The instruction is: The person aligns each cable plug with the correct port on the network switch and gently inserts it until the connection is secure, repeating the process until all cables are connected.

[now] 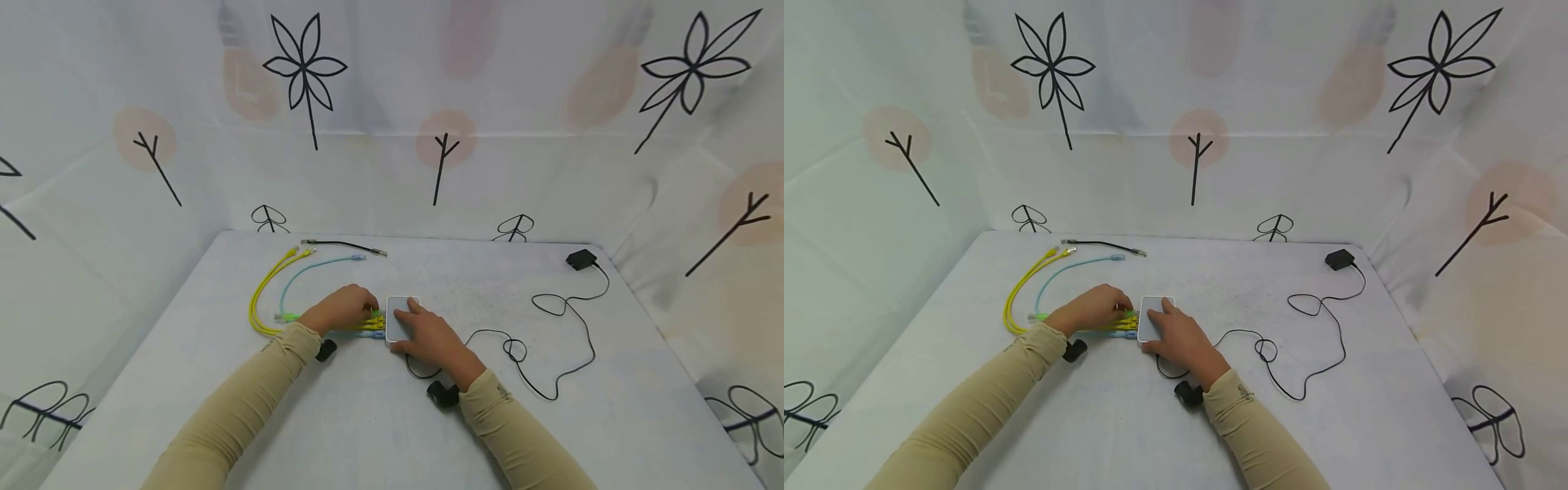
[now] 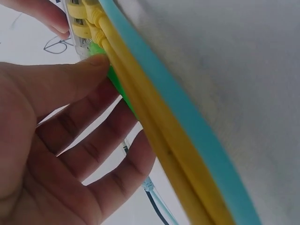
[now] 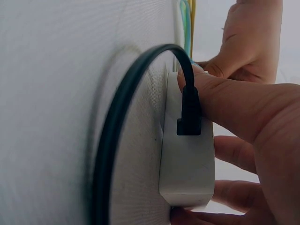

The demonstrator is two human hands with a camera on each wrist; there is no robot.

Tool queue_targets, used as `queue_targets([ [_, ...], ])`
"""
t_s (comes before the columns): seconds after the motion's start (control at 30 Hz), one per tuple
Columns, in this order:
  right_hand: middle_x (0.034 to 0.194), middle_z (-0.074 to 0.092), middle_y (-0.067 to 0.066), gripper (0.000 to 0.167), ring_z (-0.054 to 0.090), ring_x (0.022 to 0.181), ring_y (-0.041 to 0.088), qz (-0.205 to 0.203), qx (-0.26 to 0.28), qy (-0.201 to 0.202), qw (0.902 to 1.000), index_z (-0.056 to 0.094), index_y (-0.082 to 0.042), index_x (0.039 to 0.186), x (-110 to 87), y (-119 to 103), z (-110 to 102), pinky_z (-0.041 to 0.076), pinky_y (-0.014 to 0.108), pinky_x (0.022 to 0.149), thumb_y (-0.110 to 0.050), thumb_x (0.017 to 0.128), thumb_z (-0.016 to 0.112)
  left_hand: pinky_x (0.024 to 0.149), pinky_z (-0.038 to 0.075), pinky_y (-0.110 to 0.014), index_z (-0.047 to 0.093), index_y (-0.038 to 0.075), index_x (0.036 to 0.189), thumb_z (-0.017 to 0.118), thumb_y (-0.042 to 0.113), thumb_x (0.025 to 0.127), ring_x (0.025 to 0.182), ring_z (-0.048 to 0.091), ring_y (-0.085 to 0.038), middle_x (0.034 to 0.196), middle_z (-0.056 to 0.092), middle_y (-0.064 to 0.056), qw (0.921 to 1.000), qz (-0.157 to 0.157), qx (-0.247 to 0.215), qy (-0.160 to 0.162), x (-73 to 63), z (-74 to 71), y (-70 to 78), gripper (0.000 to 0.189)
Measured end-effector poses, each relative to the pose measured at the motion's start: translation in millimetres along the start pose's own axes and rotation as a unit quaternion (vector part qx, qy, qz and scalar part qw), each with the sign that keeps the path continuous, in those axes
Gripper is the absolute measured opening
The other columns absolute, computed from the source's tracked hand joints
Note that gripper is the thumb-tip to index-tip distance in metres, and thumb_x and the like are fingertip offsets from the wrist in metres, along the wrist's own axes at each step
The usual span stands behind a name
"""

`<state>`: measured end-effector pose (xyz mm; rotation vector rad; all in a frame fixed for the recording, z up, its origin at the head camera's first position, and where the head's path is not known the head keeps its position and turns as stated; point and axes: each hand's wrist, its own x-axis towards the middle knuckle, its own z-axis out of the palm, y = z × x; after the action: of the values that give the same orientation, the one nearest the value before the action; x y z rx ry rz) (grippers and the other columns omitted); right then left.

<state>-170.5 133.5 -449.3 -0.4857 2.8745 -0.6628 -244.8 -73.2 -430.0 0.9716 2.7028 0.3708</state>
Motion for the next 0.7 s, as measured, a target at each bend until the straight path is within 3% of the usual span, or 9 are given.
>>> queue_targets([
  [0.37, 0.158, 0.028, 0.014, 0.074, 0.041, 0.138, 0.036, 0.005, -0.007, -0.006, 1.0, 0.047, -0.019, 0.145, 2.5, 1.1, 1.4, 0.045, 0.046, 0.104, -0.048, 0.082, 0.074, 0.091, 0.051, -0.035, 0.073, 0.011, 0.108, 0.056, 0.012, 0.096, 0.099, 0.064, -0.015, 0.107, 0.071, -0.001, 0.9995, -0.02, -0.012, -0.019, 0.2, -1.3, 1.2, 0.021],
  [0.7, 0.158, 0.028, 0.014, 0.074, 0.042, 0.138, 0.037, 0.005, -0.005, -0.006, 1.0, 0.047, -0.02, 0.145, 2.9, 1.5, 2.4, 0.044, 0.047, 0.104, -0.048, 0.082, 0.074, 0.092, 0.052, -0.036, 0.072, 0.011, 0.111, 0.056, 0.009, 0.094, 0.101, 0.064, -0.016, 0.108, 0.071, -0.002, 0.9988, -0.014, -0.041, -0.024, -0.1, -1.6, -6.9, 0.023],
])
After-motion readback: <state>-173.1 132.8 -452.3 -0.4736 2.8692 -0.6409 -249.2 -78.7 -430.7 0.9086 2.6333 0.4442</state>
